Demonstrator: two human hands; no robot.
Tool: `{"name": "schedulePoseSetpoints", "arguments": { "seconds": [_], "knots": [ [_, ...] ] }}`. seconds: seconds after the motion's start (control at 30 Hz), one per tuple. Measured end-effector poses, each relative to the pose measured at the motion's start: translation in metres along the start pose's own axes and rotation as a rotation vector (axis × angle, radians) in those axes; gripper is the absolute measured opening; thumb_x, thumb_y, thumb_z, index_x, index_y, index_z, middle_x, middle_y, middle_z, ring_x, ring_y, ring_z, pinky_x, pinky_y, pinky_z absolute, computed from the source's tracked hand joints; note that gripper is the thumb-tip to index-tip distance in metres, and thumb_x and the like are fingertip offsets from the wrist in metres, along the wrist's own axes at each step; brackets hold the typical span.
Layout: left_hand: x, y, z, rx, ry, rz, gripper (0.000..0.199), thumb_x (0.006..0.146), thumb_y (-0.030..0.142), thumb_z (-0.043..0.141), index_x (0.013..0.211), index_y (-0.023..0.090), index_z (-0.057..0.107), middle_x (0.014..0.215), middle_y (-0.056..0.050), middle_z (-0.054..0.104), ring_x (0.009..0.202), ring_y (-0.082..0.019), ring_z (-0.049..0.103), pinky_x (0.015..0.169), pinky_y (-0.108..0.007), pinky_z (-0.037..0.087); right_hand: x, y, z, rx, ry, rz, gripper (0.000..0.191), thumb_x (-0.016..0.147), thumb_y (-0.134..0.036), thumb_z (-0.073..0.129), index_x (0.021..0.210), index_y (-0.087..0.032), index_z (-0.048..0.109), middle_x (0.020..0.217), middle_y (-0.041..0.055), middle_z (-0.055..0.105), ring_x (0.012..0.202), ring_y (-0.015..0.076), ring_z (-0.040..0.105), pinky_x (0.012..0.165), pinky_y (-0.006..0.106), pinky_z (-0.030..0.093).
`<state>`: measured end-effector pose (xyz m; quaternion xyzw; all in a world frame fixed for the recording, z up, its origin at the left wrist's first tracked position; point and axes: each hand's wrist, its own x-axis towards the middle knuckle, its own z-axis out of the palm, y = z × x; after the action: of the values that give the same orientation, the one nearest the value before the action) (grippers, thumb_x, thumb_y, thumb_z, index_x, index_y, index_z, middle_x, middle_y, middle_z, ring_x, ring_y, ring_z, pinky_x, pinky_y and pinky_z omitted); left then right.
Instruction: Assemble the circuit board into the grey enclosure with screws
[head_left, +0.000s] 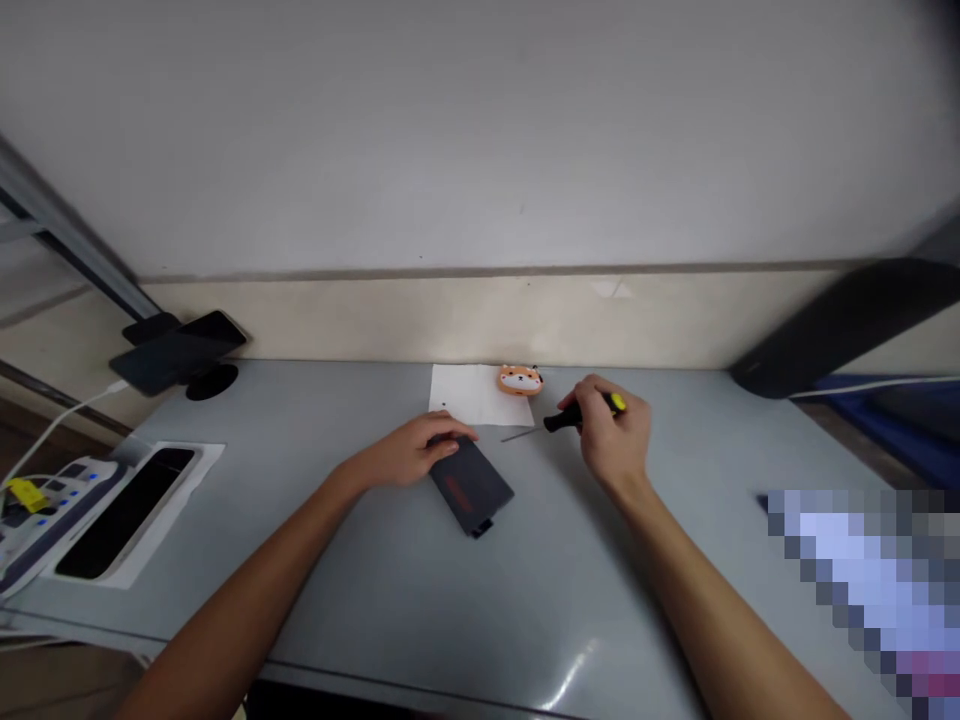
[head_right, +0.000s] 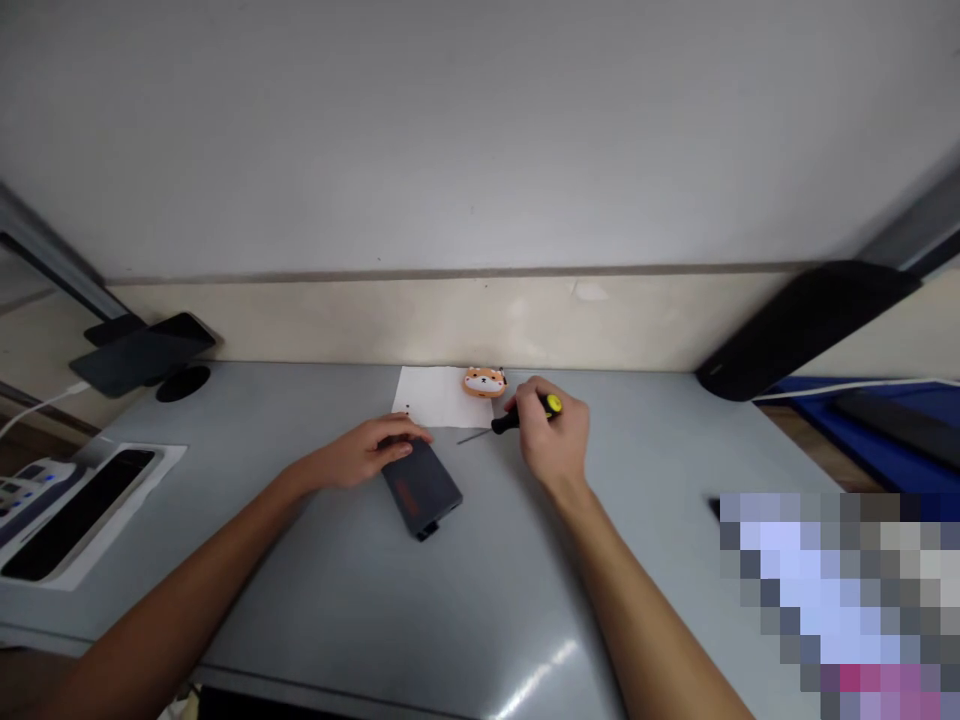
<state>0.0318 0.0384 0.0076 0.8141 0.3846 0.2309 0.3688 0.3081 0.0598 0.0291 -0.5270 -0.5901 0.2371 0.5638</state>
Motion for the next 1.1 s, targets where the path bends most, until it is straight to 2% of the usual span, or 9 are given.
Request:
{"name": "schedulePoseSetpoints", "arguments": {
  "seconds": [0.1, 0.23, 0.33, 0.43, 0.6, 0.7, 0.8, 0.97, 1.1],
  "knots": [
    [0.001, -0.003, 0.000, -0.045, 0.067, -0.017, 0.028, 0.104, 0.026, 0.047, 0.121, 0.024, 0.069, 0.117, -0.007, 0.072, 0.104, -0.019, 0.066, 0.092, -0.032, 0.051, -0.007, -0.004, 0.006, -0.012, -0.102, -0.046, 0.029, 0.083, -0.026, 0.052, 0.056, -0.019, 0.061, 0.054, -0.0016, 0.050, 0.055, 0.0128, 0.046, 0.053, 0.027, 0.033],
    [0.001, -0.003, 0.007, -0.049, 0.169, -0.025, 0.032, 0.104, 0.021, 0.041, 0.109, 0.023, 0.073, 0.113, -0.005, 0.074, 0.104, -0.019, 0.068, 0.096, -0.034, 0.051, -0.018, -0.012, 0.015, -0.035, -0.172, -0.039, 0.028, 0.085, -0.026, 0.051, 0.061, -0.019, 0.062, 0.057, -0.0014, 0.054, 0.057, 0.0136, 0.048, 0.056, 0.027, 0.035],
    [0.001, -0.002, 0.012, -0.043, 0.200, -0.055, 0.035, 0.104, 0.021, 0.039, 0.104, 0.023, 0.074, 0.109, -0.005, 0.074, 0.100, -0.019, 0.068, 0.092, -0.034, 0.053, -0.022, -0.014, 0.021, -0.023, -0.170, -0.020, 0.029, 0.088, -0.028, 0.051, 0.064, -0.019, 0.065, 0.061, -0.0002, 0.060, 0.061, 0.0149, 0.052, 0.059, 0.028, 0.038],
    [0.002, -0.003, 0.015, -0.056, 0.222, -0.085, 0.036, 0.103, 0.021, 0.039, 0.100, 0.022, 0.074, 0.107, -0.004, 0.074, 0.096, -0.018, 0.069, 0.089, -0.033, 0.054, -0.023, -0.013, 0.023, -0.019, -0.155, -0.021, 0.030, 0.089, -0.028, 0.051, 0.065, -0.019, 0.065, 0.059, -0.0008, 0.058, 0.059, 0.0146, 0.051, 0.058, 0.028, 0.036],
    [0.003, -0.004, 0.014, -0.098, 0.264, -0.082, 0.031, 0.104, 0.025, 0.043, 0.097, 0.021, 0.073, 0.106, -0.005, 0.075, 0.100, -0.018, 0.070, 0.095, -0.034, 0.053, -0.022, -0.013, 0.020, -0.022, -0.188, -0.041, 0.028, 0.086, -0.026, 0.051, 0.061, -0.018, 0.063, 0.057, -0.0015, 0.055, 0.057, 0.0134, 0.048, 0.057, 0.027, 0.034],
    [0.001, -0.001, 0.008, -0.077, 0.215, -0.084, 0.024, 0.101, 0.030, 0.051, 0.102, 0.021, 0.074, 0.106, -0.005, 0.075, 0.097, -0.018, 0.069, 0.089, -0.032, 0.053, -0.020, -0.013, 0.015, 0.006, -0.182, -0.053, 0.029, 0.084, -0.024, 0.051, 0.058, -0.019, 0.060, 0.055, -0.0021, 0.051, 0.056, 0.0129, 0.045, 0.055, 0.028, 0.032],
    [-0.004, 0.001, -0.002, -0.043, 0.101, -0.126, 0.022, 0.098, 0.036, 0.059, 0.107, 0.022, 0.074, 0.096, -0.004, 0.073, 0.085, -0.017, 0.065, 0.077, -0.029, 0.052, -0.018, -0.014, 0.013, 0.029, -0.167, -0.060, 0.029, 0.085, -0.023, 0.050, 0.058, -0.019, 0.060, 0.056, -0.0017, 0.052, 0.057, 0.0134, 0.047, 0.056, 0.027, 0.034],
    [-0.010, 0.002, -0.018, -0.091, -0.055, -0.177, 0.029, 0.094, 0.044, 0.066, 0.113, 0.024, 0.072, 0.087, -0.002, 0.064, 0.079, -0.015, 0.058, 0.072, -0.027, 0.048, -0.023, -0.018, 0.022, 0.029, -0.216, -0.017, 0.031, 0.094, -0.034, 0.052, 0.072, -0.019, 0.067, 0.067, 0.0002, 0.062, 0.064, 0.0150, 0.055, 0.062, 0.027, 0.040],
    [-0.013, 0.004, -0.025, -0.068, -0.130, -0.196, 0.041, 0.087, 0.049, 0.073, 0.121, 0.026, 0.071, 0.085, 0.000, 0.056, 0.074, -0.013, 0.051, 0.066, -0.024, 0.043, -0.027, -0.016, 0.030, -0.003, -0.296, -0.069, 0.032, 0.097, -0.040, 0.052, 0.079, -0.020, 0.069, 0.076, 0.0023, 0.069, 0.071, 0.0162, 0.060, 0.067, 0.027, 0.043]
  ]
}}
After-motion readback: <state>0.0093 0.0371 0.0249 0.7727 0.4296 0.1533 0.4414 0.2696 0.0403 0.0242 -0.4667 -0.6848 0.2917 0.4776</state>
